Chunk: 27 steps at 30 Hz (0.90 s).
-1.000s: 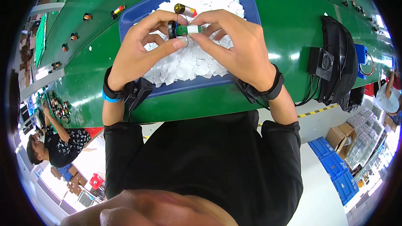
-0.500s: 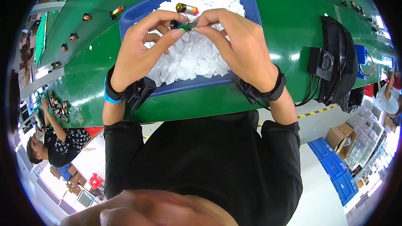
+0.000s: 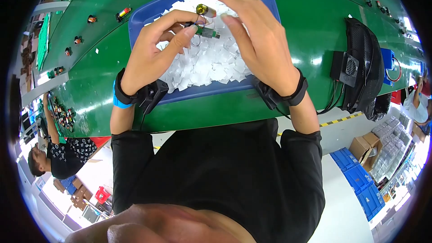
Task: The person picks up a battery and a circuit board, fits them together, and wraps a white adhesive strip around the components. After placing the unit on the table, they repeat the process with another set of components.
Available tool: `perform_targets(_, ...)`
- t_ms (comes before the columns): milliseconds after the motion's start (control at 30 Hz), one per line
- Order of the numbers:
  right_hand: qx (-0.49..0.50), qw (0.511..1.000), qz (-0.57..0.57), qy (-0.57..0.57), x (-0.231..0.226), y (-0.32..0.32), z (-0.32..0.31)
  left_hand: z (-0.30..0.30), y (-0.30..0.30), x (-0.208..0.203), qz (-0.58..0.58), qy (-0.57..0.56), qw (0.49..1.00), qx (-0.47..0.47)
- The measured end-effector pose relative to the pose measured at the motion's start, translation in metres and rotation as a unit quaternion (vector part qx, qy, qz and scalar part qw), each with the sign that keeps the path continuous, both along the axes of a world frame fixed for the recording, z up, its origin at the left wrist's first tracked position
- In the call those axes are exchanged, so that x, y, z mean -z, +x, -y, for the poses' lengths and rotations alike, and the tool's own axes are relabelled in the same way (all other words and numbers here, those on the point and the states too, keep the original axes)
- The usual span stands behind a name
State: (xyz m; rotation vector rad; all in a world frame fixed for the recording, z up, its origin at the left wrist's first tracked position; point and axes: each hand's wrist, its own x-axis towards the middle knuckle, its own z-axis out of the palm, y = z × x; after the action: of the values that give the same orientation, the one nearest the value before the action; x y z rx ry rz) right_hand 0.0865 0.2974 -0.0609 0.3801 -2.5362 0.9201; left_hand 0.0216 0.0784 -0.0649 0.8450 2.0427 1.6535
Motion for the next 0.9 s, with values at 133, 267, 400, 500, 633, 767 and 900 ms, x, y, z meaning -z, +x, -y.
perform_targets(133, -0.043, 0.987, 0.074, -0.138, -0.004, 0.002, 0.009, 0.002, -0.002, -0.003, -0.035, -0.002, 0.998, 0.059)
perform_targets(267, -0.062, 0.97, 0.174, -0.158, -0.007, 0.004, 0.003, 0.001, 0.001, -0.005, -0.022, -0.014, 0.998, 0.056)
perform_targets(400, -0.081, 0.977, 0.144, -0.135, -0.009, 0.005, 0.005, -0.001, 0.007, -0.007, 0.012, -0.098, 0.995, 0.002)
perform_targets(500, -0.078, 0.982, 0.106, -0.136, -0.006, 0.005, 0.01, -0.004, 0.009, 0.004, -0.008, -0.073, 0.997, -0.016)
perform_targets(633, -0.078, 0.976, 0.133, -0.157, -0.007, 0.005, 0.009, -0.003, 0.007, -0.004, -0.011, -0.109, 0.994, 0.001)
perform_targets(767, -0.067, 0.98, 0.101, -0.16, -0.004, 0.003, 0.004, 0.006, -0.002, -0.006, 0.055, -0.062, 0.995, 0.055)
perform_targets(900, -0.079, 0.987, 0.109, -0.086, -0.01, 0.003, 0.003, 0.008, -0.007, -0.007, -0.01, -0.101, 0.993, 0.056)
